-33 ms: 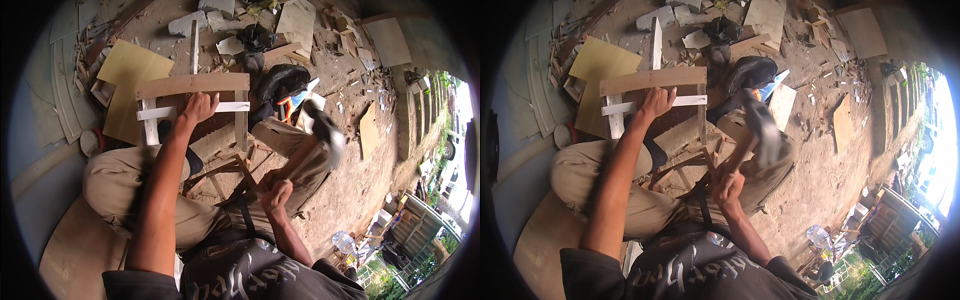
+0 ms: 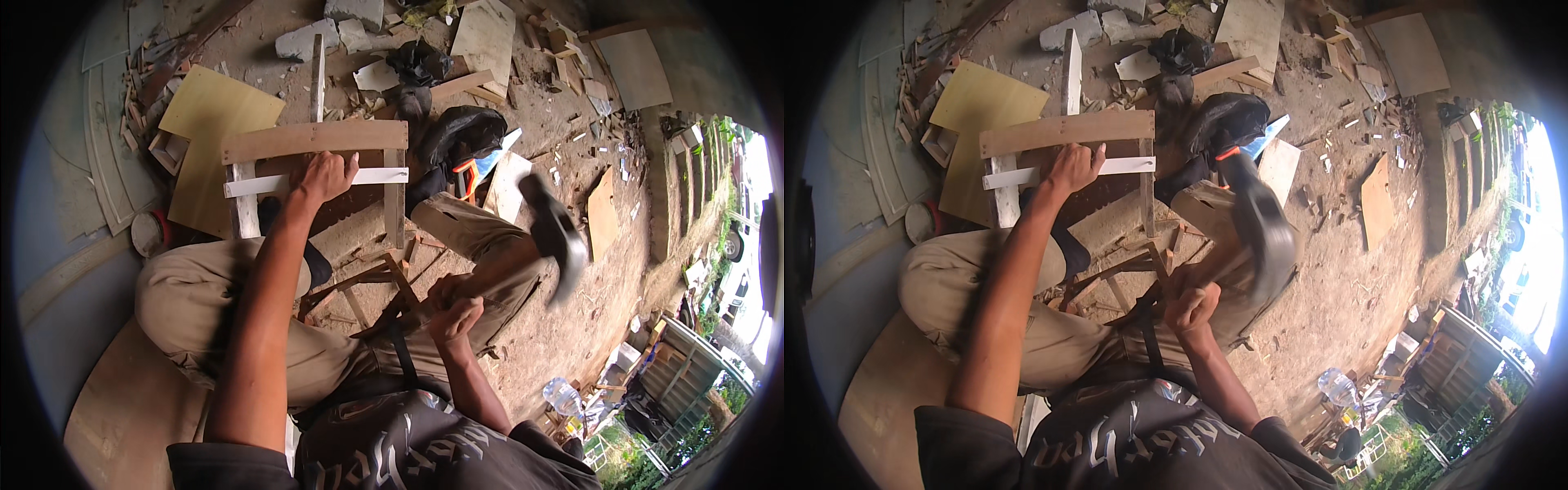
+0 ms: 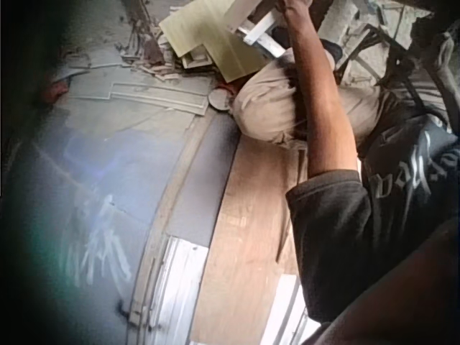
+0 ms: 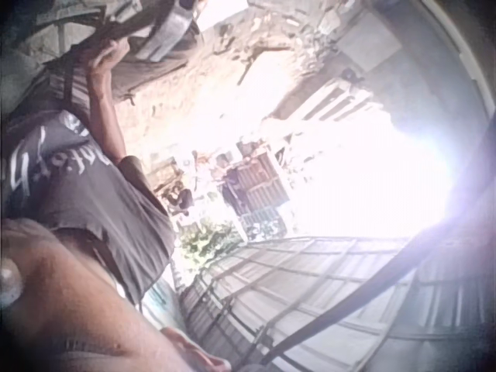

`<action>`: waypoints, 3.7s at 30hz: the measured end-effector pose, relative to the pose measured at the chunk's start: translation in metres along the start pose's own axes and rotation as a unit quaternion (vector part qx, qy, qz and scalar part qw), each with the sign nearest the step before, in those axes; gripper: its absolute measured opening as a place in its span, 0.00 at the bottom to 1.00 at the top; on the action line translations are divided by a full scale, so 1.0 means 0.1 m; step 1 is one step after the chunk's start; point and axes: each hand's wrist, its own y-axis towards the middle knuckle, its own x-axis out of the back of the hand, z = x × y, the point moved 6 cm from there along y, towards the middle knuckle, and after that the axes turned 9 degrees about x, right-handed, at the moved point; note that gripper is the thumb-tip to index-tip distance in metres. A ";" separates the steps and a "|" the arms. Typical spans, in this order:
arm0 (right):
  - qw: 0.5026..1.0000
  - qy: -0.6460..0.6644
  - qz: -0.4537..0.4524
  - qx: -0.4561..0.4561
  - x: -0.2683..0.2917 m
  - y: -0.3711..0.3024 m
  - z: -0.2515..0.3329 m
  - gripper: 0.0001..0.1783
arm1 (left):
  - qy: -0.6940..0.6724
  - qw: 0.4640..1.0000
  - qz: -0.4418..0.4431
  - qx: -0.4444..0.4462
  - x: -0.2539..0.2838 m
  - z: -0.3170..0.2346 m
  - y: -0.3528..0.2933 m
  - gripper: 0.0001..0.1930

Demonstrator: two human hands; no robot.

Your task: The person sits on the floor and uses a hammer to drive nails into a small wooden frame, repeatedly adjusting the frame and striking the nails to secure the pieces together.

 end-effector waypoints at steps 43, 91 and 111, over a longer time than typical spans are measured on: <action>0.995 0.070 -0.053 -0.056 -0.19 0.04 0.16 0.37 | 0.025 0.994 -0.084 -0.059 0.14 -0.11 0.00 0.32; 0.981 -0.178 0.059 -0.054 -0.17 -0.02 -0.66 0.25 | -0.007 1.000 0.022 -0.019 0.16 -0.07 0.11 0.37; 0.943 -0.197 0.101 -0.251 -0.03 -0.01 -1.17 0.38 | -0.016 0.991 -0.110 -0.079 0.33 -0.20 0.00 0.33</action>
